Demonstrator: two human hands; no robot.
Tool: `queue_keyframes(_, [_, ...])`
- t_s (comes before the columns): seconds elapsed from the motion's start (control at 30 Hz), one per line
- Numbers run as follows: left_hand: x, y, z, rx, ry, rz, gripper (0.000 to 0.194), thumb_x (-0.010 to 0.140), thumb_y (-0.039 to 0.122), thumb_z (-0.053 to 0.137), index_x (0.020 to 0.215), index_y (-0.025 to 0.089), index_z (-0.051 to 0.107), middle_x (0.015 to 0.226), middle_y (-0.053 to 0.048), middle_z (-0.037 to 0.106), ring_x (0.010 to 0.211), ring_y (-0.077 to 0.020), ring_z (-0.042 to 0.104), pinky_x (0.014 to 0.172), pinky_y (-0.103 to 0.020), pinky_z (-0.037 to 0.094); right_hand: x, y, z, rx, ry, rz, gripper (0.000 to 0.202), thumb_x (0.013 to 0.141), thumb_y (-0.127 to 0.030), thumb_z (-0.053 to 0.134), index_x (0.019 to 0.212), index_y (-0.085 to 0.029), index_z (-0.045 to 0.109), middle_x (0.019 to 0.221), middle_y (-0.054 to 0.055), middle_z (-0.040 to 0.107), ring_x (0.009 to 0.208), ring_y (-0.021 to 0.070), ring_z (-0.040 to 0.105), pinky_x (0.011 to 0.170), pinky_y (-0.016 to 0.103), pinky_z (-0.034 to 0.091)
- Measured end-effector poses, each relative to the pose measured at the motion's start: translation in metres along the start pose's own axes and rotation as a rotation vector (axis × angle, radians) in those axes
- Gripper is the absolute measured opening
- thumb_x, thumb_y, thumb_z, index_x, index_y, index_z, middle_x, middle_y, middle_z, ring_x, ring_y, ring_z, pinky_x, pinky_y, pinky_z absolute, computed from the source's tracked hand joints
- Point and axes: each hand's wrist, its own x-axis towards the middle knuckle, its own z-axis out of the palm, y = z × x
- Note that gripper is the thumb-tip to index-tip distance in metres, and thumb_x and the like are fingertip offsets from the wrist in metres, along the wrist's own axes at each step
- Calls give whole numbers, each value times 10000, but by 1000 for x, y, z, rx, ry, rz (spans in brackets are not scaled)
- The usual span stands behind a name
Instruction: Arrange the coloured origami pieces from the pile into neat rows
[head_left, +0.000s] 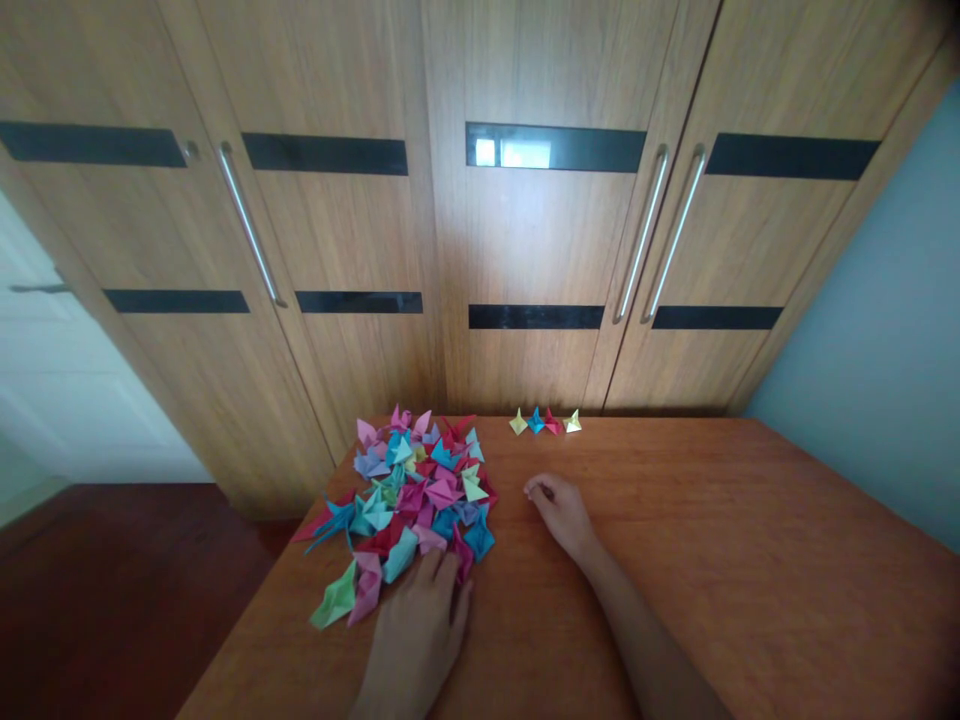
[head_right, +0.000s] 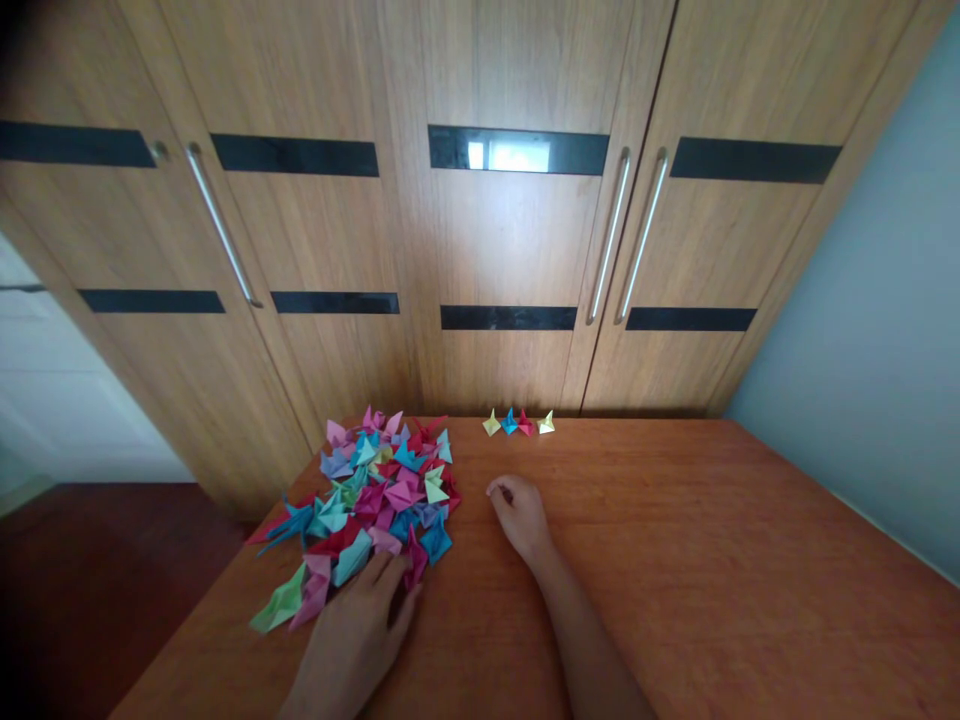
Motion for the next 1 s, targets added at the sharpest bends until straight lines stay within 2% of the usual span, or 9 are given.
queue_keyframes(0.1, [-3,-10,0,-4,39,25,274,862,172,380,981,225,621,1057,-71,635,859,-209,629,756,-319,489,1,-2,0,10,2,5,226,811,-284,451,726,-192,639,753,33,657,727,176,587,697,284,445])
queue_keyframes(0.2, [-7,-18,-2,-53,135,-12,323,850,163,381,1087,236,589,1089,-69,637,873,-222,639,730,-334,508,2,-5,-1,91,6,43,215,795,-313,484,717,-189,641,739,34,649,717,175,579,676,284,449])
queue_keyframes(0.37, [3,-10,-17,-307,326,-6,236,845,252,456,1027,220,603,968,-54,670,849,-206,639,753,-312,506,-2,-23,-8,550,-77,237,307,786,-459,547,856,-178,647,719,17,595,562,109,494,502,213,395])
queue_keyframes(0.47, [23,4,-28,-486,321,-38,191,845,303,483,948,212,615,868,-28,673,745,-181,634,690,-289,504,-8,-37,-14,706,-235,237,356,774,-493,586,940,-185,653,685,2,566,543,91,464,498,203,379])
queue_keyframes(0.6, [55,19,-29,-773,263,-11,172,840,314,500,899,187,600,831,-19,668,757,-171,632,678,-273,498,-13,-47,-16,689,-380,179,370,711,-454,679,973,-192,661,767,16,623,616,105,509,526,206,393])
queue_keyframes(0.7, [78,28,-17,-926,204,28,146,831,290,509,871,169,581,800,-17,656,752,-163,631,689,-271,499,-9,-46,-15,624,-263,176,335,694,-448,696,901,-186,666,807,18,647,651,116,524,533,207,395])
queue_keyframes(0.83, [98,41,8,-1020,168,34,179,826,262,512,967,159,552,890,-38,643,804,-164,628,720,-282,497,0,-34,-23,534,-41,165,329,740,-495,634,788,-170,657,653,-9,595,554,103,471,510,215,375])
queue_keyframes(0.93, [94,55,23,-1016,151,24,256,832,221,490,1080,163,514,998,-58,624,799,-151,617,717,-281,493,7,-18,-39,417,132,169,380,758,-534,591,718,-160,642,600,-5,574,529,110,463,501,225,364])
queue_keyframes(1.0, [80,64,28,-928,102,95,267,837,179,463,1098,181,520,1007,-54,620,787,-144,603,716,-275,485,11,-3,-51,299,251,180,423,756,-567,566,700,-154,639,604,11,594,538,125,484,506,234,369])
